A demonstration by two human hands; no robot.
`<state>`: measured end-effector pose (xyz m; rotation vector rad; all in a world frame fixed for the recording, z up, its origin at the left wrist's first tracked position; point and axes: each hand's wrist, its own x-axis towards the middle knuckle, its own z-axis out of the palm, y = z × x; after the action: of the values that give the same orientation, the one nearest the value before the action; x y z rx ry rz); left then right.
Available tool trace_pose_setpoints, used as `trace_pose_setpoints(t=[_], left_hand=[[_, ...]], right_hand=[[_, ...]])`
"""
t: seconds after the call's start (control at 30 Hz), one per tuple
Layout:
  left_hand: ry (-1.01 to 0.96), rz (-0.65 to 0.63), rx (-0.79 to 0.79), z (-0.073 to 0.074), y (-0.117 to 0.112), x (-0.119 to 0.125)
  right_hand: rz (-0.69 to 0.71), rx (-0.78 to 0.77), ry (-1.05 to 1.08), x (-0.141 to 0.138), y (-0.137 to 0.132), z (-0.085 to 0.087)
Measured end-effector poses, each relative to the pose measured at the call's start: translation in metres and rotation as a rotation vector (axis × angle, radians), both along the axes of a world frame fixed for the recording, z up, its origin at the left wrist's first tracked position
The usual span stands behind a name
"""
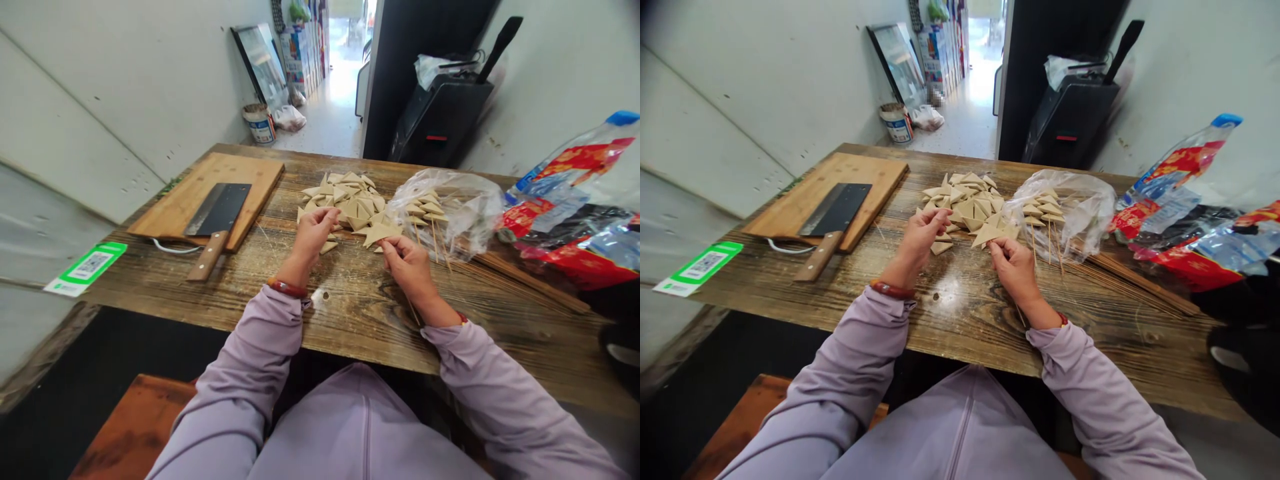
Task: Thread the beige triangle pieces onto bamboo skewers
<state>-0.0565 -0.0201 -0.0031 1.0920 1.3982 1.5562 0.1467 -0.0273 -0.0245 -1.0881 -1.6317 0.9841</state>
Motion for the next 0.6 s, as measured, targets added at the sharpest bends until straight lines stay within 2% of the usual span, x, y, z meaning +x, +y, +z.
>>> trace_pose_setpoints(t=[0.07,0.17,0.23,0.33,0.47,0.6], left_hand=[[0.21,0.068,0.03,-0.007,0.007,-0.009],[0.687,0.093,0.039,-0.017,0.014,-0.01],[0.949,0.093,0.026,-0.018,0.016,-0.004],[1.244,0.073,0.041,-0.011,0.022,0.008],[1.511,-0.048,0.083,-0.002,0.031,0.022],[1.564,-0.055,0.059,-0.003,0.033,0.026]], right_hand=[[-0.009,-0.021,0.05,0.001,0.003,0.0],[-0.028,-0.039,0.101,0.002,0.008,0.001],[-0.035,-0.034,0.106,0.002,0.01,0.001],[-0.045,-0.016,0.11,0.003,0.012,0.002],[-0.054,0.007,0.113,0.004,0.013,0.002],[-0.049,0.013,0.11,0.004,0.013,0.003]])
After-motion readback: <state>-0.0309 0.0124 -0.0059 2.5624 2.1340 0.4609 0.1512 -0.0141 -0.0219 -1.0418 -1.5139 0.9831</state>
